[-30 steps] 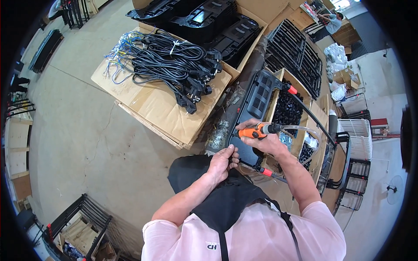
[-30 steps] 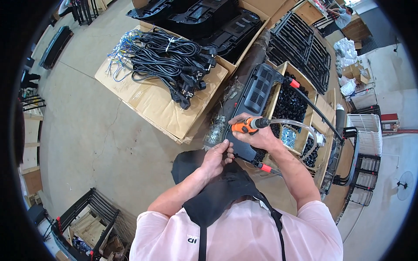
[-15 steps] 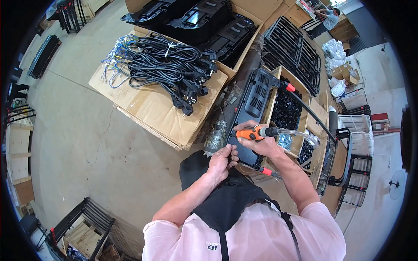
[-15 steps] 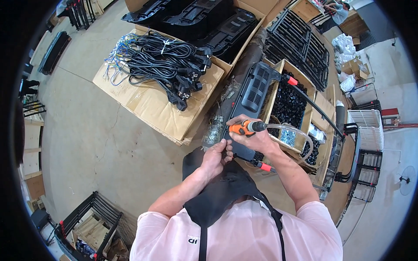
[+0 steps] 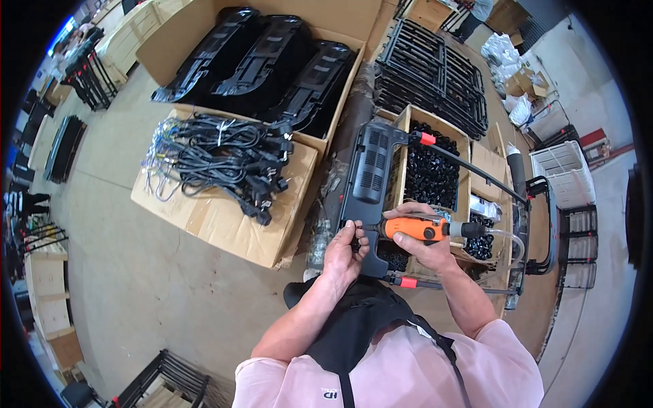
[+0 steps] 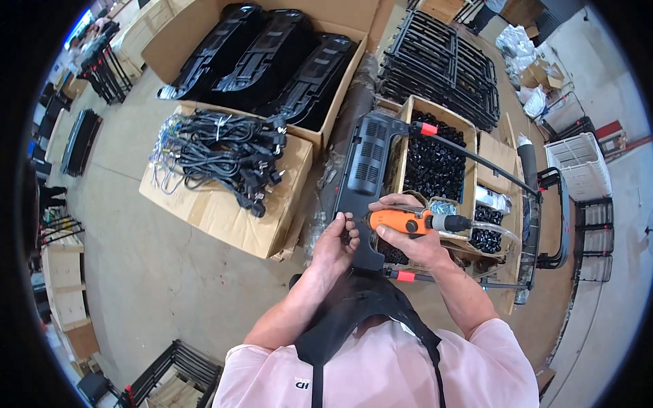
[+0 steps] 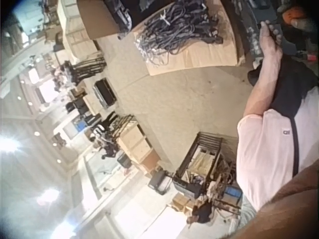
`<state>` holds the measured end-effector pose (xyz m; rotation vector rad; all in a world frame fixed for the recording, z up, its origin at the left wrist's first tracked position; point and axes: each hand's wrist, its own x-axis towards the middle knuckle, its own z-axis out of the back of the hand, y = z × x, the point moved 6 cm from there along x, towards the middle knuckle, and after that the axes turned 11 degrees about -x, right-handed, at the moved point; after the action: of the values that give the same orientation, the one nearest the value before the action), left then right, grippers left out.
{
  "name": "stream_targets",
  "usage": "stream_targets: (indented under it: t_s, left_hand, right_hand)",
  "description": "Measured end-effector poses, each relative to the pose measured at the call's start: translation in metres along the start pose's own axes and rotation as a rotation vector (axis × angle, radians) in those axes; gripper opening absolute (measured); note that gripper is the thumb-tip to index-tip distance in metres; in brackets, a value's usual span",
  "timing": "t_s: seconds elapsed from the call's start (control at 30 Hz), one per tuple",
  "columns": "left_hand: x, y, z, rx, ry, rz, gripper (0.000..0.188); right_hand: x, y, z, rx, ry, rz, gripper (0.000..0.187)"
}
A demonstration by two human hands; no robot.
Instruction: The recorder is assembling components of a mower or similar outdoor machine, attaching plastic housings with an electric screwdriver and organizing wiring.
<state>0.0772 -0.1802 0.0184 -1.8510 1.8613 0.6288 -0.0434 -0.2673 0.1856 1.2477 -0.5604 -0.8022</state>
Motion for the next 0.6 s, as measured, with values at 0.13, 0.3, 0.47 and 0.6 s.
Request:
stream_targets:
  t_s: [0.13, 0.3, 0.47, 0.6]
  left_hand:
    - [0.036, 0.027, -0.037, 0.004, 0.036, 0.066, 0.024]
    - [0.079, 0.065, -0.082, 0.062, 0.043, 0.180, 0.030]
    - [0.125, 0.100, -0.138, 0.167, -0.064, 0.105, 0.037]
    - [0.154, 0.127, -0.153, 0.197, -0.025, 0.117, 0.026]
  right_hand:
    - [0.005, -0.008, 0.049, -0.025, -0.108, 0.059, 0.052]
    - [0.019, -0.017, 0.118, -0.029, -0.172, 0.051, 0.050]
    - [0.057, -0.037, 0.178, 0.036, -0.225, 0.040, 0.051]
    - [0.105, -0.053, 0.226, 0.066, -0.284, 0.067, 0.054]
